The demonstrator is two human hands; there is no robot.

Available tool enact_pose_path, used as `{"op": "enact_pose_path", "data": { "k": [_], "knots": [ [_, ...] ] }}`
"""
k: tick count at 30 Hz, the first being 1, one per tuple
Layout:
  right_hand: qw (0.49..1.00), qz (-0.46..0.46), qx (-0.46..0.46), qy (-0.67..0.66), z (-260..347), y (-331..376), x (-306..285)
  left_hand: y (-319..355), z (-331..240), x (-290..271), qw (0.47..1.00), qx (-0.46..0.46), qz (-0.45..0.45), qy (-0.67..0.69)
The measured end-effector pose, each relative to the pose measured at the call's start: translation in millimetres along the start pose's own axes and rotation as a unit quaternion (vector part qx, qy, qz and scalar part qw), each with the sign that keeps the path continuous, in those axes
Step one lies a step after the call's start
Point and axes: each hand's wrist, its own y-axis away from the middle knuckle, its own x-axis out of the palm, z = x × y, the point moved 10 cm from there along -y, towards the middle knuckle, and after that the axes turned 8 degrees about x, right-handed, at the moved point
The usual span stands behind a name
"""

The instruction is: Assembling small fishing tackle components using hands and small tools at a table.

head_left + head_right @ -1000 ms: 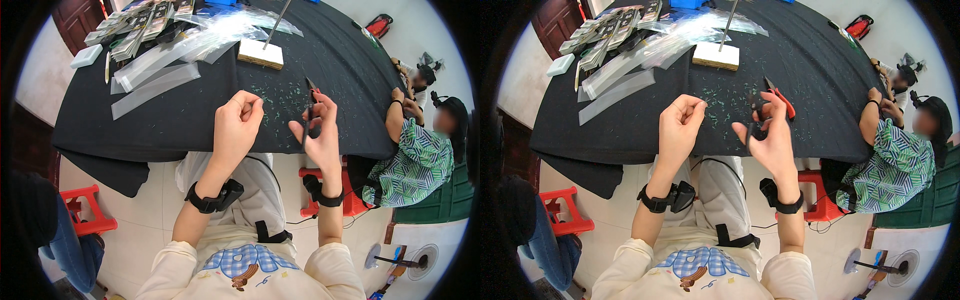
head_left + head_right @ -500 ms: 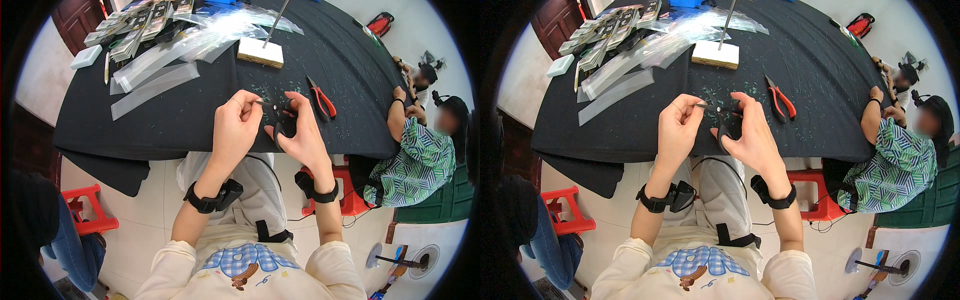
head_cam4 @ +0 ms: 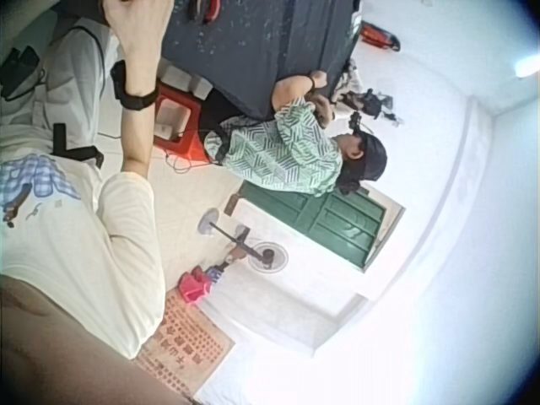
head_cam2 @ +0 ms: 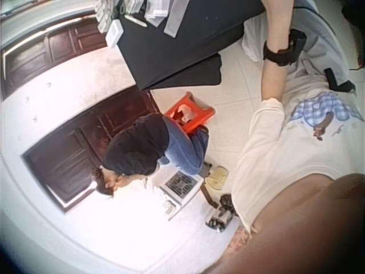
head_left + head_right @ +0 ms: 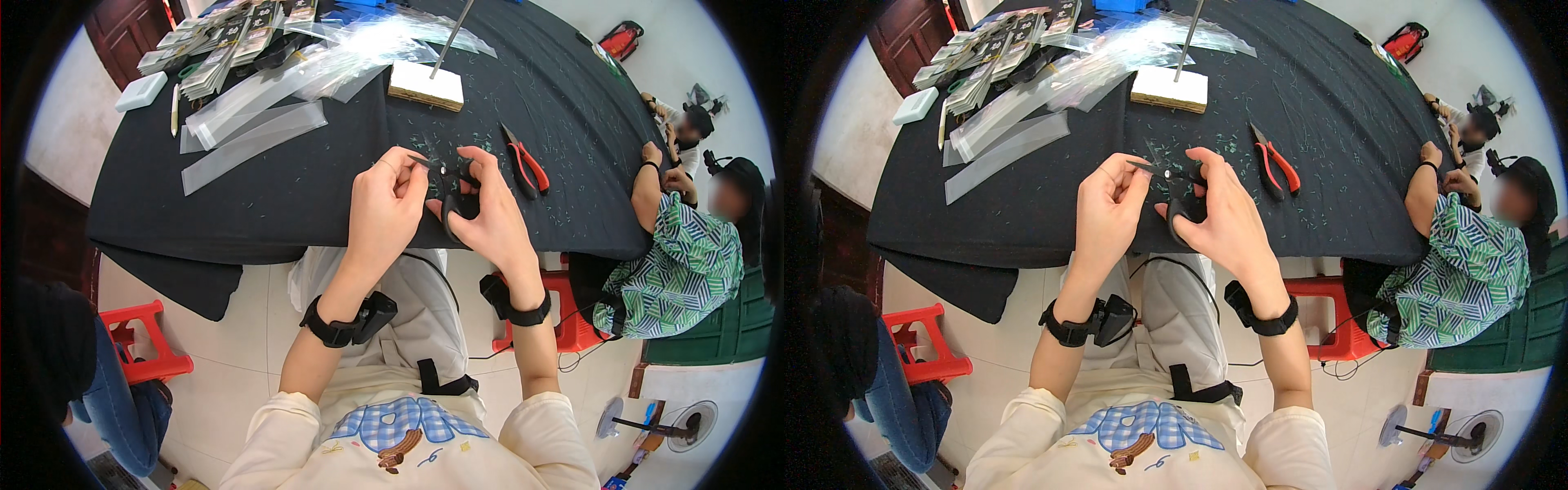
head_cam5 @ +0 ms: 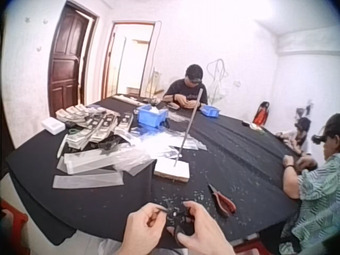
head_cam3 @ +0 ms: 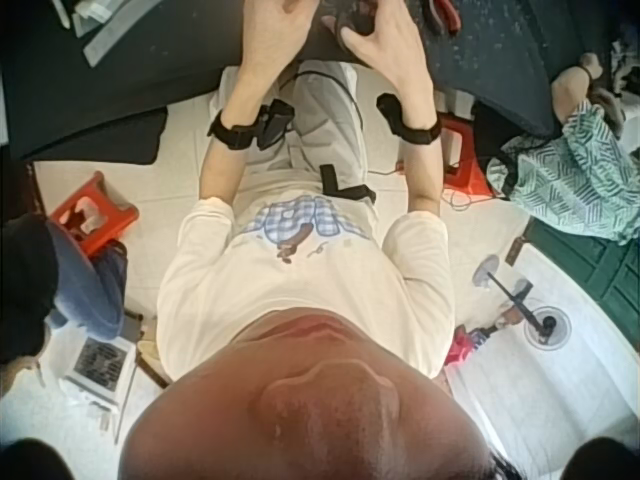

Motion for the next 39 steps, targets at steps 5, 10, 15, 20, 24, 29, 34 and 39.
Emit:
{"op": "enact_pose_path", "data": {
  "k": [5, 10, 15, 20, 24, 29, 34, 39],
  "knots": [
    [1.0, 0.001, -0.005, 0.009, 1.4, -1.5, -0.3, 0.0, -1.5, -0.5, 1.0, 0.005, -0.004, -0.001],
    [1.0, 0.003, -0.006, 0.017, 1.8, -2.3, -0.8, 0.9, -1.7, 1.1, 0.999, -0.002, 0.018, -0.026],
    [1.0, -0.001, -0.013, 0.028, 3.6, -2.2, -2.1, 1.0, 0.5, -0.1, 1.0, 0.003, 0.017, -0.026],
    [1.0, -0.003, -0.019, 0.022, 3.6, -2.9, -2.1, 0.6, -0.6, 0.8, 1.0, 0.007, 0.019, -0.02],
    [0.999, 0.001, -0.021, 0.031, 3.4, -2.9, -2.0, -0.2, -2.2, -2.0, 1.0, 0.01, -0.004, -0.012],
    [0.999, -0.001, -0.02, 0.035, 4.7, -2.9, -3.7, 1.3, 2.3, 0.1, 1.0, 0.001, 0.014, -0.009],
    [0.999, -0.007, -0.024, 0.033, 4.4, -2.7, -4.0, 1.6, 2.6, 0.0, 1.0, -0.001, 0.015, -0.012],
    [0.999, -0.013, -0.025, 0.041, 4.6, -1.9, -5.6, 1.8, 1.8, -0.1, 1.0, -0.004, 0.013, -0.007]
  ]
}}
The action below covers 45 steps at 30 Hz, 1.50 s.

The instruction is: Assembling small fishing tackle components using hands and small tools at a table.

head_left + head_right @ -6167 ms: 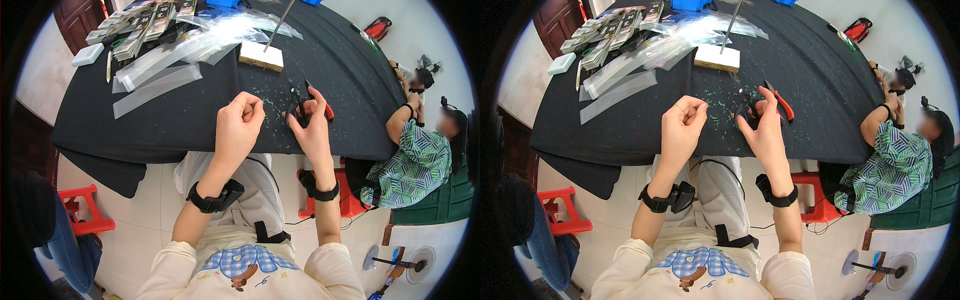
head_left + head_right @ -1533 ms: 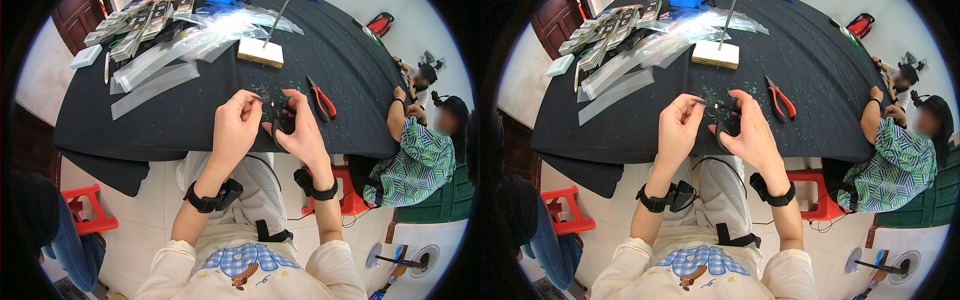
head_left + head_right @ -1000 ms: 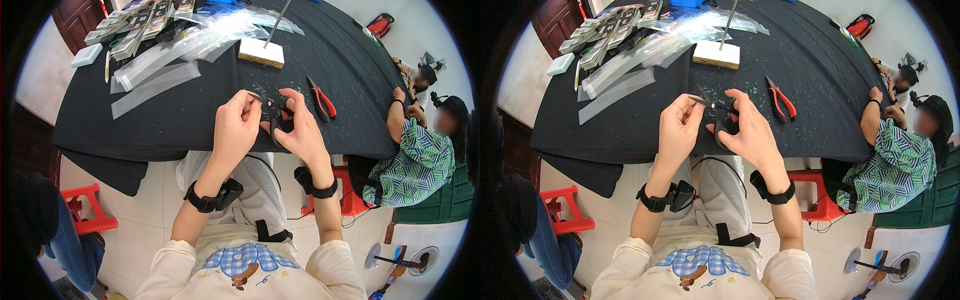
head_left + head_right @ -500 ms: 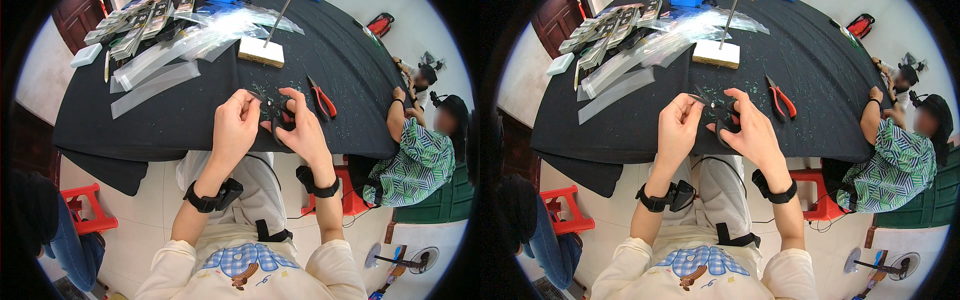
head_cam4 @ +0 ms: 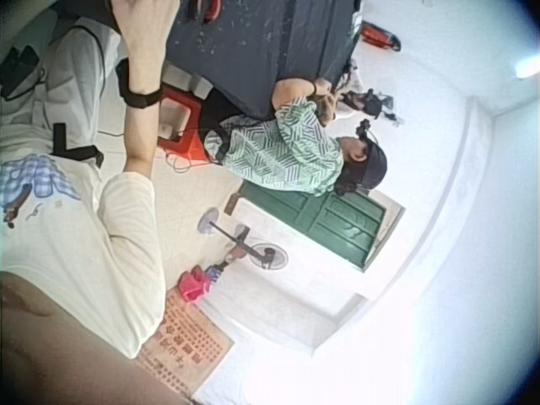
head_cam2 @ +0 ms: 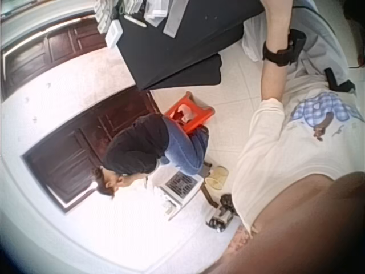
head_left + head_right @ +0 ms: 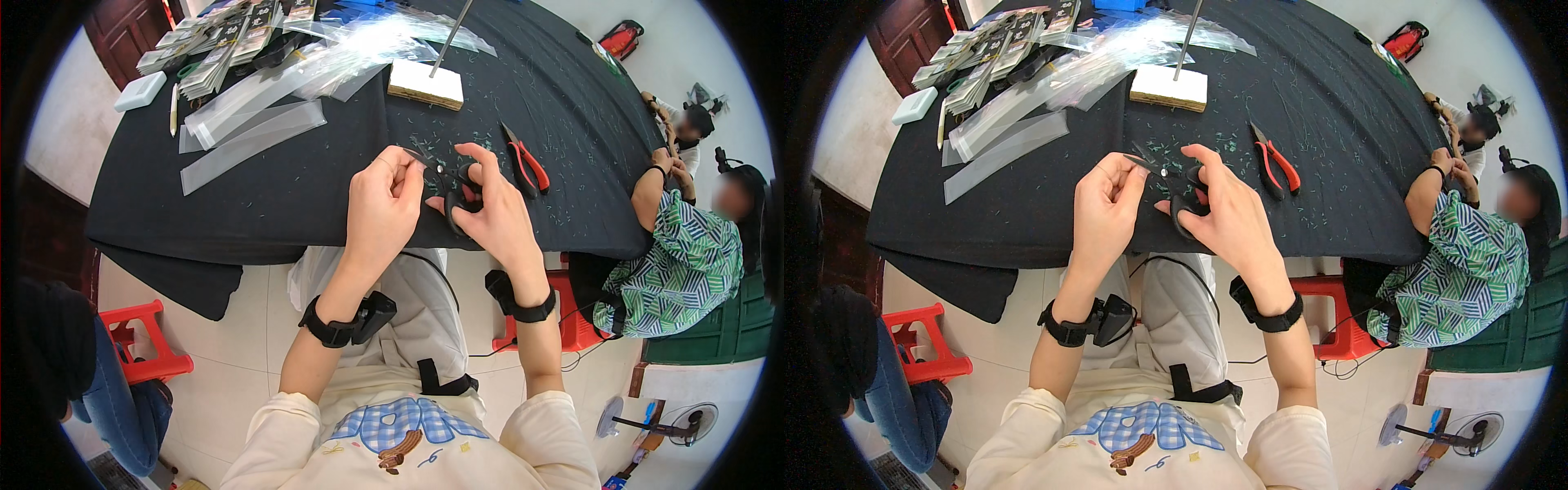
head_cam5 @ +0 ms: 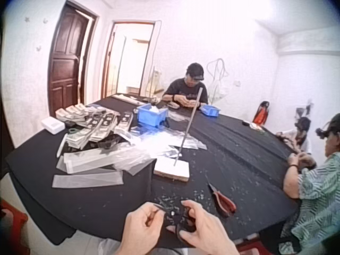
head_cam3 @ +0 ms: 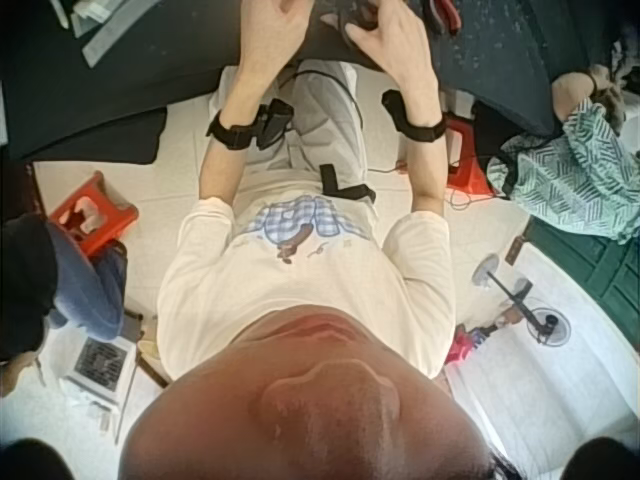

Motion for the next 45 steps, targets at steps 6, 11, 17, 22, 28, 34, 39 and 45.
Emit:
{"op": "enact_pose_path", "data": {
  "k": [6, 11, 17, 22, 28, 34, 39, 45],
  "knots": [
    [1.0, -0.001, 0.003, 0.009, 1.2, 0.4, -1.0, -0.4, -0.1, -0.2, 1.0, 0.002, 0.004, -0.014],
    [1.0, -0.011, -0.007, 0.019, 2.2, 1.3, -1.5, 0.0, 0.4, 0.3, 1.0, -0.004, 0.001, -0.003],
    [0.999, -0.021, -0.009, 0.035, 4.2, 2.0, -2.7, -0.2, -0.8, 0.6, 1.0, -0.001, 0.003, -0.004],
    [0.998, -0.028, -0.026, 0.057, 7.5, 2.3, -3.7, 0.0, -1.0, 0.1, 1.0, 0.006, -0.003, 0.006],
    [0.998, -0.03, -0.024, 0.055, 5.2, 2.9, -3.7, -0.8, -4.5, -0.7, 1.0, -0.001, -0.016, 0.008],
    [0.998, -0.032, -0.02, 0.052, 1.1, 1.7, -3.7, -1.5, -6.2, -1.3, 1.0, 0.004, -0.014, -0.007],
    [0.999, -0.019, 0.005, 0.034, 0.1, -0.2, -1.9, -1.5, -4.9, -0.6, 1.0, -0.001, -0.015, 0.007],
    [1.0, -0.012, -0.004, 0.027, -1.7, -2.4, 0.3, -0.7, -3.9, -0.2, 1.0, 0.004, -0.007, -0.003]
  ]
}}
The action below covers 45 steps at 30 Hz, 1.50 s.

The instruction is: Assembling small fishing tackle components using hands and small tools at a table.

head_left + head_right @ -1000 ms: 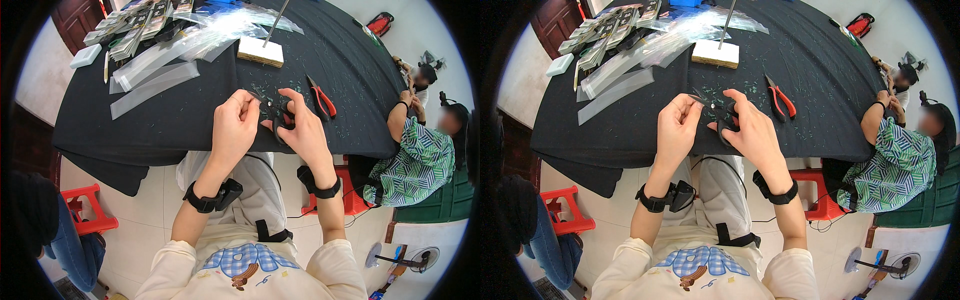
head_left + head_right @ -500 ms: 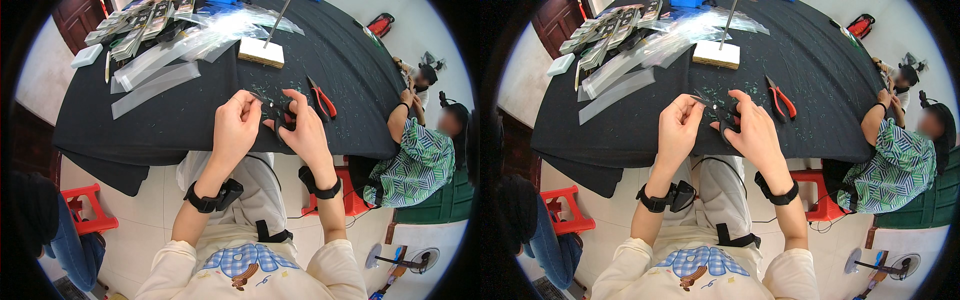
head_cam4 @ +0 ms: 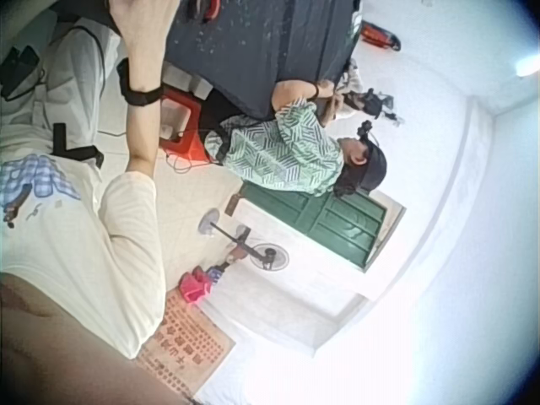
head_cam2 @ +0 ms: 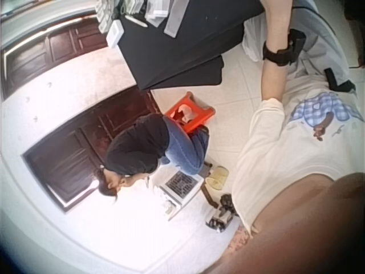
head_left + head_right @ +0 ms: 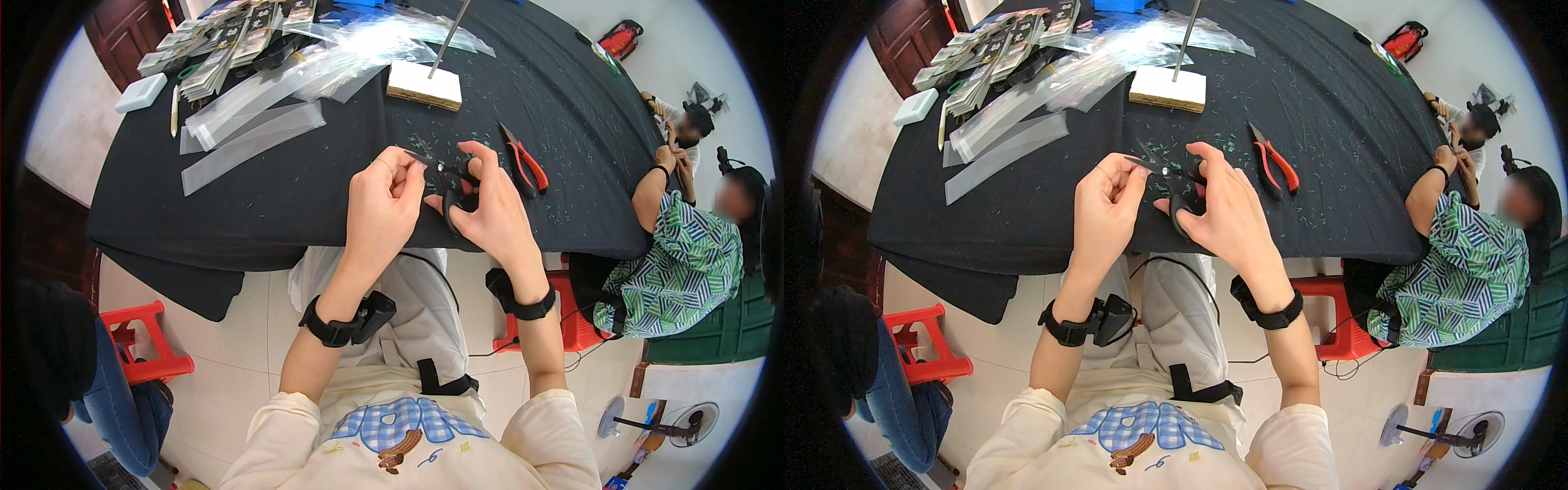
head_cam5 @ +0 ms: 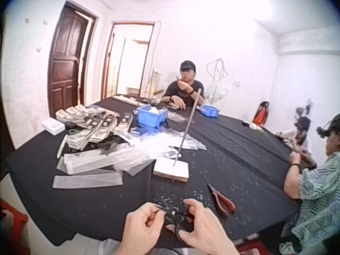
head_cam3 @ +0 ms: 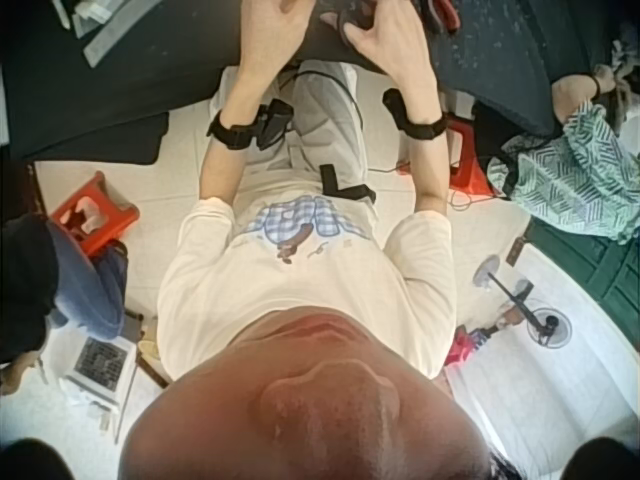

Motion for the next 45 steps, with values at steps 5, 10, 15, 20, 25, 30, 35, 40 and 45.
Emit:
{"op": "enact_pose_path", "data": {
  "k": [5, 10, 15, 20, 25, 30, 35, 40, 45],
  "knots": [
    [1.0, 0.007, -0.006, -0.001, 2.6, -2.3, -1.2, 0.2, 0.7, 1.3, 1.0, -0.003, 0.004, 0.008],
    [1.0, 0.015, -0.007, -0.012, 1.2, -2.4, -2.4, -1.4, -0.5, -1.0, 1.0, 0.011, -0.01, -0.003],
    [1.0, 0.007, -0.025, 0.0, 3.4, -1.0, -4.4, -1.2, 0.0, -1.1, 1.0, 0.006, -0.015, 0.003],
    [1.0, 0.015, -0.017, 0.022, 3.5, -0.5, -3.9, 0.7, 4.4, 0.8, 1.0, -0.003, 0.009, 0.0],
    [0.999, 0.012, -0.024, 0.039, 3.6, -0.2, -3.4, 0.6, 3.0, 1.0, 1.0, -0.003, 0.01, -0.004],
    [0.997, -0.014, -0.054, 0.057, 7.2, 1.3, -5.4, 0.6, 5.1, 1.1, 1.0, -0.002, 0.008, -0.002],
    [0.998, -0.027, -0.034, 0.045, 0.2, 2.4, -8.4, 0.7, 4.8, 1.5, 1.0, -0.007, 0.006, 0.007],
    [0.999, -0.032, -0.023, 0.031, -0.8, 2.1, -8.8, 0.8, 1.9, 0.3, 1.0, -0.002, 0.002, -0.011],
    [0.998, -0.035, -0.035, 0.032, 2.3, 4.1, -8.7, -0.8, 0.2, -2.0, 1.0, 0.009, -0.015, -0.006]
  ]
}}
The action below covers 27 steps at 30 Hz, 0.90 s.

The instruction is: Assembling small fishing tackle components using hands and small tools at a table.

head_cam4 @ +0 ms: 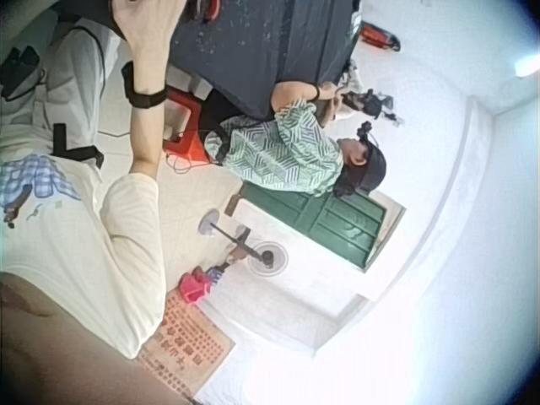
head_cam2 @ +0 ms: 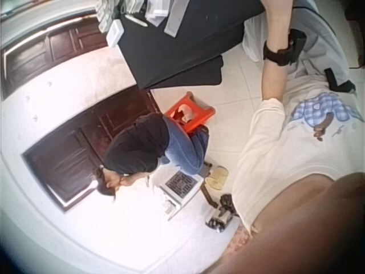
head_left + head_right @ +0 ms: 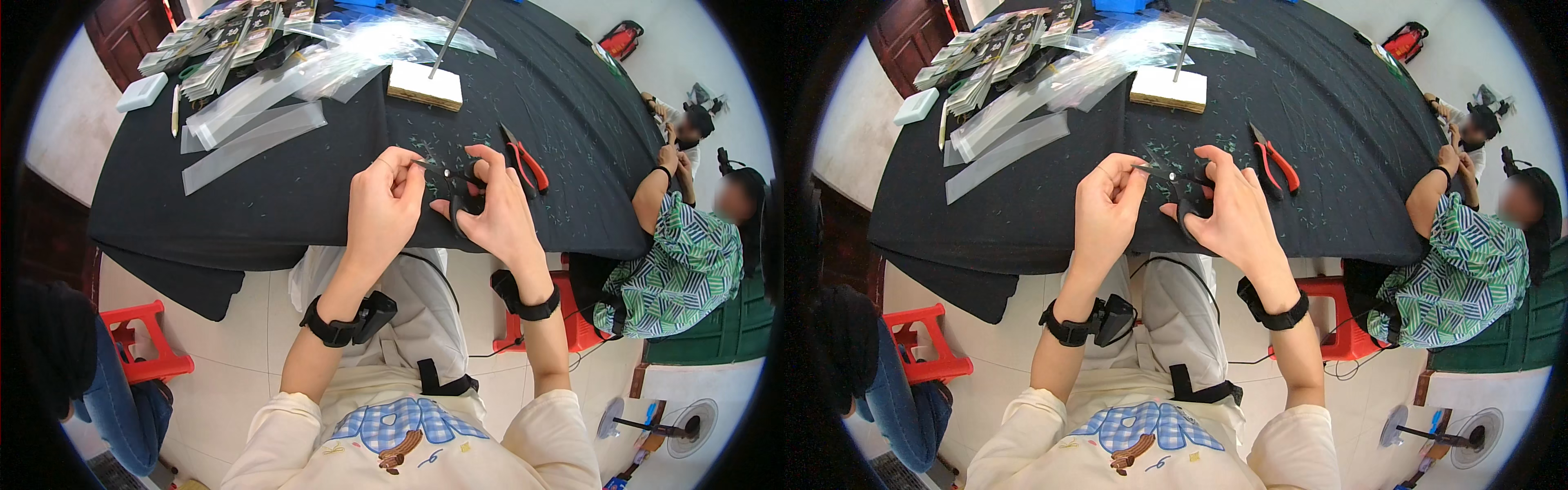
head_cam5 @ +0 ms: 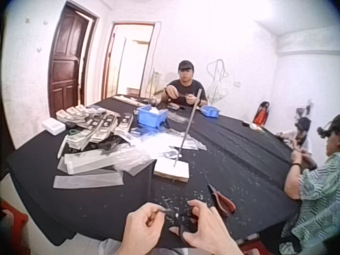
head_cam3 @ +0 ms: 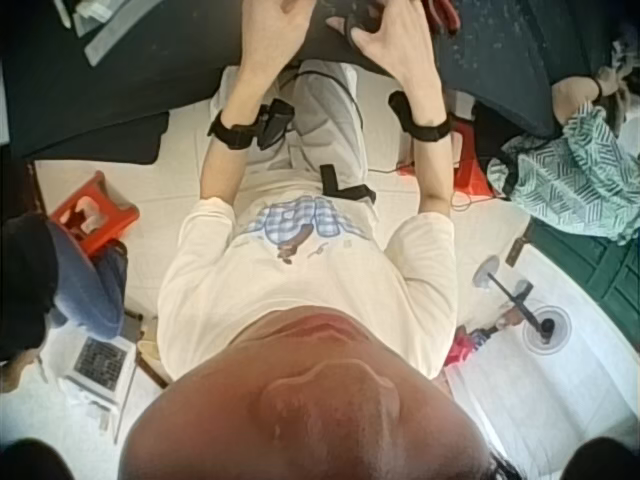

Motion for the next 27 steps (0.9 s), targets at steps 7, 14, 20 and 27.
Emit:
{"op": "enact_pose_path", "data": {
  "k": [7, 14, 20, 27],
  "knots": [
    [1.0, 0.018, 0.019, -0.006, -1.8, -2.8, 4.2, 0.2, 0.2, 1.1, 1.0, -0.002, 0.003, 0.012],
    [1.0, 0.012, 0.009, -0.012, 0.0, -5.3, 4.2, -0.2, 0.1, 1.1, 1.0, -0.001, 0.008, -0.002],
    [1.0, 0.028, 0.001, 0.0, 4.2, -6.1, 3.6, 1.5, 5.8, 2.8, 1.0, -0.009, 0.029, -0.009],
    [0.999, 0.03, -0.025, 0.002, 9.8, -5.3, 2.0, 1.0, 4.4, 2.7, 0.999, -0.01, 0.033, -0.013]
  ]
}}
